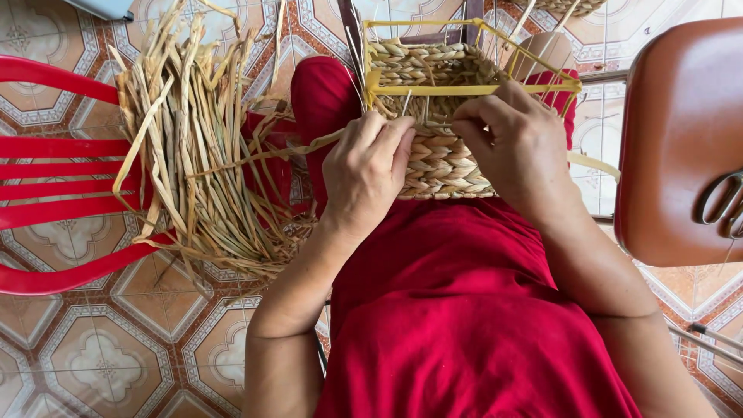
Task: The person weaves a basket by wrapping dried plant fibers around a wire frame by hand, tucking the ends into the weave, and trimming excess fiber with scissors.
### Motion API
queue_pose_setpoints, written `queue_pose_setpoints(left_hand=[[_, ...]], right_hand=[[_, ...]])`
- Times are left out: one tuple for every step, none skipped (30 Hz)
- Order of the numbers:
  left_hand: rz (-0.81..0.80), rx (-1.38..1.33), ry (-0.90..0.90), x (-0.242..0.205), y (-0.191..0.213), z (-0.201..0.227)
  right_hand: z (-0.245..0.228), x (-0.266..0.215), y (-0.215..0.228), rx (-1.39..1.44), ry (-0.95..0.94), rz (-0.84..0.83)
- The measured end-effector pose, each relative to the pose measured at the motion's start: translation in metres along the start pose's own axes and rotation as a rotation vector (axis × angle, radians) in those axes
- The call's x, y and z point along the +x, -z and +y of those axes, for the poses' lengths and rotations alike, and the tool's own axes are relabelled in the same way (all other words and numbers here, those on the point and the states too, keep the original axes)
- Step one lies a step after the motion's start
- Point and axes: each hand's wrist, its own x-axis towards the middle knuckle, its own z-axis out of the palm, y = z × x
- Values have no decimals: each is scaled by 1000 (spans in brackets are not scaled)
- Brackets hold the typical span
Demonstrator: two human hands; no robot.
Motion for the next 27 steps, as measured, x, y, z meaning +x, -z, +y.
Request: queue_pose_setpoints(left_hand=[[-7,6,7,-1,-3,-1],[-13,12,13,-1,-6,-2],[-14,12,14,-4,-8,-3],[-28,-1,23,-6,-10,-4],[-41,-14,30,-7,-13,-6],[-40,-15,27,-3,-8,-3],[-34,14,12,0,-3,0],[-28,42,-4,2,1,3],[-28,42,-3,3,-2,1],[-47,37,10,3,-5,0],[-65,32,24,2,-8,-1],[-65,32,26,5,-9,-2],[-92,71,27,7,-11,-3],[-119,111,28,9,-13,-3],[-117,111,27,6,-20,-7],[-99,108,24,3,-26,-11],[-77,106,18,2,-33,-16],[-71,109,14,4,-32,-17],[-55,38,20,4,-31,-17],[-38,-32,25,3,-30,-16],[-38,-32,24,4,-23,-14],[-7,-79,30,6,-16,-11],[25,-126,33,8,-9,-7],[27,-126,30,7,-10,-8],[33,-155,53,5,-11,-9],[38,-183,76,4,-12,-9],[40,-182,71,0,-13,-13]], right_hand=[[2,2,-4,-50,5,-21],[3,4,-9,-100,10,-41],[5,3,-16,-100,10,-42],[6,2,-23,-138,15,-58],[7,1,-30,-178,20,-72],[3,2,-31,-179,20,-70],[-1,3,-32,-178,37,-53],[-5,3,-33,-176,54,-37],[-5,1,-33,-176,54,-37],[-6,-1,-34,-144,65,-11],[-6,-3,-34,-111,77,15],[-7,-3,-32,-111,78,13],[-8,-3,-31,-86,78,16],[-9,-3,-29,-61,78,18],[-10,-4,-27,-62,79,19],[-11,-5,-25,-33,68,3],[-12,-3,-22,-5,59,-8],[-10,-3,-18,-6,63,-3],[-8,-6,-13,28,21,-26],[-6,-8,-8,62,-22,-49],[-3,-12,-7,61,-22,-48],[1,-15,-7,67,-45,-50],[5,-18,-5,72,-67,-51],[4,-17,-6,70,-66,-49],[3,-17,-8,56,-56,-46],[1,-17,-9,41,-46,-44],[-2,-12,-11,41,-44,-38]])
